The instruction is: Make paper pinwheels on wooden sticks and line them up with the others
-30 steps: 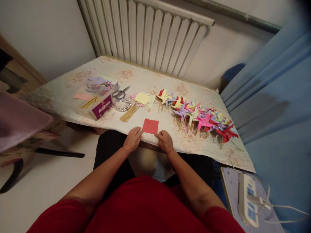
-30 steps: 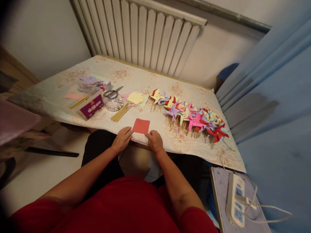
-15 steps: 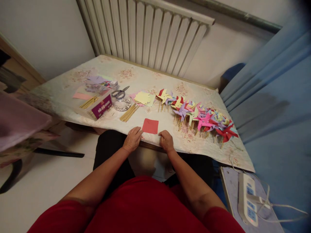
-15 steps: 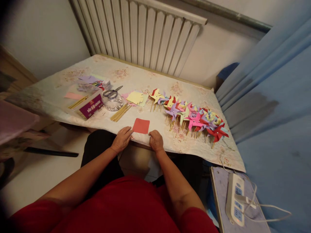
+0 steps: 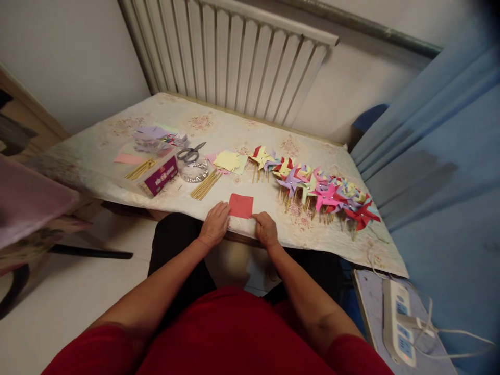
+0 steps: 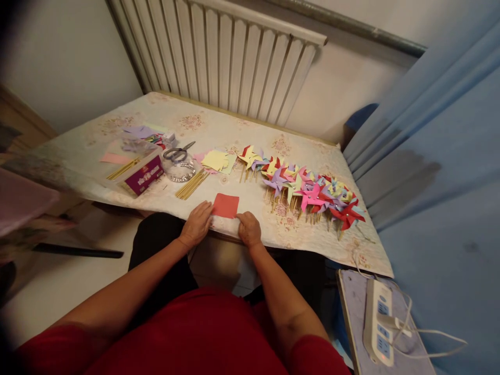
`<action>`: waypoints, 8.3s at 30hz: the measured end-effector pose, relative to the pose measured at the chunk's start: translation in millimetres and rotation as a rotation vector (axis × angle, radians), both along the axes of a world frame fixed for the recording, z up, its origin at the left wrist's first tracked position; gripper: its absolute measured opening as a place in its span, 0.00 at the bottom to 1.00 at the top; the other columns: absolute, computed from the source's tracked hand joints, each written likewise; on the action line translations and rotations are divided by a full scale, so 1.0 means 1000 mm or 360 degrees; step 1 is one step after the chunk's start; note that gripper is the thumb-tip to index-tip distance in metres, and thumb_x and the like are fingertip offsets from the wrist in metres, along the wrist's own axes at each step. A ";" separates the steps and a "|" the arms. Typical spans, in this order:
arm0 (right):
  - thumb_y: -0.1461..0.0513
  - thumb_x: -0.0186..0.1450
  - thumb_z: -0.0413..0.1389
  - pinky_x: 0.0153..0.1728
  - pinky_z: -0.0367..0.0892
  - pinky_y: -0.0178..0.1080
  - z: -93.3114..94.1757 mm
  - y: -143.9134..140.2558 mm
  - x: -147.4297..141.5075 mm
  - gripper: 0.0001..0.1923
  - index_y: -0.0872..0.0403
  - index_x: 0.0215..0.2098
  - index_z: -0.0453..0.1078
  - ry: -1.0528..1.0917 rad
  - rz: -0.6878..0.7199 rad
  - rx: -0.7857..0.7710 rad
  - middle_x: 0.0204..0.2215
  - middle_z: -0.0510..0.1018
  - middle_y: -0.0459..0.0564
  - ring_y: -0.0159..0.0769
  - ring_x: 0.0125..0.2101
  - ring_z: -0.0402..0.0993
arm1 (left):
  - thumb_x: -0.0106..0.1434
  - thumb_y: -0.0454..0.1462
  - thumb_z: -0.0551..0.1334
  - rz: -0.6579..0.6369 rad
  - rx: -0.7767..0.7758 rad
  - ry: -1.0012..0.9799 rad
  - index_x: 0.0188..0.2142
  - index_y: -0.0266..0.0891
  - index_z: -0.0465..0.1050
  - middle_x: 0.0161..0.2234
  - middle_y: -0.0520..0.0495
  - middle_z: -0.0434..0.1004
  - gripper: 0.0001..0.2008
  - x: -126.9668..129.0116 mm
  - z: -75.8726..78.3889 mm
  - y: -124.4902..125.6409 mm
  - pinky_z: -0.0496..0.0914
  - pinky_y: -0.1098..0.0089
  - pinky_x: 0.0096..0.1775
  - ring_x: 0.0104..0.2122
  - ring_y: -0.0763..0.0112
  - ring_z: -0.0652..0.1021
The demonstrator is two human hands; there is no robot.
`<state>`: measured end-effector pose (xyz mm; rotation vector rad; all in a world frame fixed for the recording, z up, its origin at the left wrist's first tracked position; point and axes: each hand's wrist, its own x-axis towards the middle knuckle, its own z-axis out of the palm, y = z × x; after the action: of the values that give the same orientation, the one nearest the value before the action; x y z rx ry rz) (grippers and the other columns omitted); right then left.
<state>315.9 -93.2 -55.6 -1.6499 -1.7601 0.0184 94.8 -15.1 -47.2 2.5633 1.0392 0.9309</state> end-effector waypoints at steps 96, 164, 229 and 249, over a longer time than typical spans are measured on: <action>0.65 0.70 0.46 0.50 0.63 0.40 0.029 0.044 -0.018 0.21 0.54 0.60 0.67 -0.0686 -0.0159 -0.0549 0.62 0.69 0.51 0.39 0.46 0.71 | 0.69 0.46 0.49 0.0222 -0.0114 0.0634 0.65 0.29 0.60 0.67 0.32 0.56 0.31 0.069 0.010 0.022 0.51 0.51 0.65 0.67 0.52 0.57; 0.68 0.68 0.45 0.52 0.66 0.44 0.012 0.053 -0.012 0.23 0.60 0.59 0.67 -0.0377 -0.0473 -0.0441 0.60 0.70 0.60 0.45 0.51 0.73 | 0.72 0.46 0.44 -0.0047 -0.0031 0.0794 0.67 0.35 0.56 0.69 0.42 0.53 0.30 0.066 0.007 0.051 0.48 0.49 0.66 0.69 0.55 0.52; 0.64 0.70 0.48 0.44 0.60 0.45 0.024 -0.017 -0.026 0.18 0.49 0.56 0.68 -0.0526 -0.0107 -0.0356 0.61 0.68 0.48 0.43 0.43 0.61 | 0.71 0.50 0.44 -0.0032 0.0009 0.0925 0.68 0.38 0.55 0.70 0.41 0.50 0.32 0.069 0.011 0.056 0.46 0.49 0.65 0.69 0.52 0.51; 0.65 0.69 0.49 0.45 0.60 0.46 0.018 -0.018 -0.033 0.19 0.49 0.57 0.68 -0.0465 -0.0228 -0.0340 0.63 0.67 0.46 0.43 0.45 0.61 | 0.71 0.50 0.44 -0.0037 0.0012 0.0906 0.68 0.37 0.54 0.70 0.41 0.50 0.32 0.069 0.008 0.059 0.46 0.48 0.65 0.69 0.52 0.50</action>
<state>282.5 -111.3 -38.0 -2.0144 -1.9017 -0.1094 163.4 43.4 -39.5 2.9105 1.1240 0.1848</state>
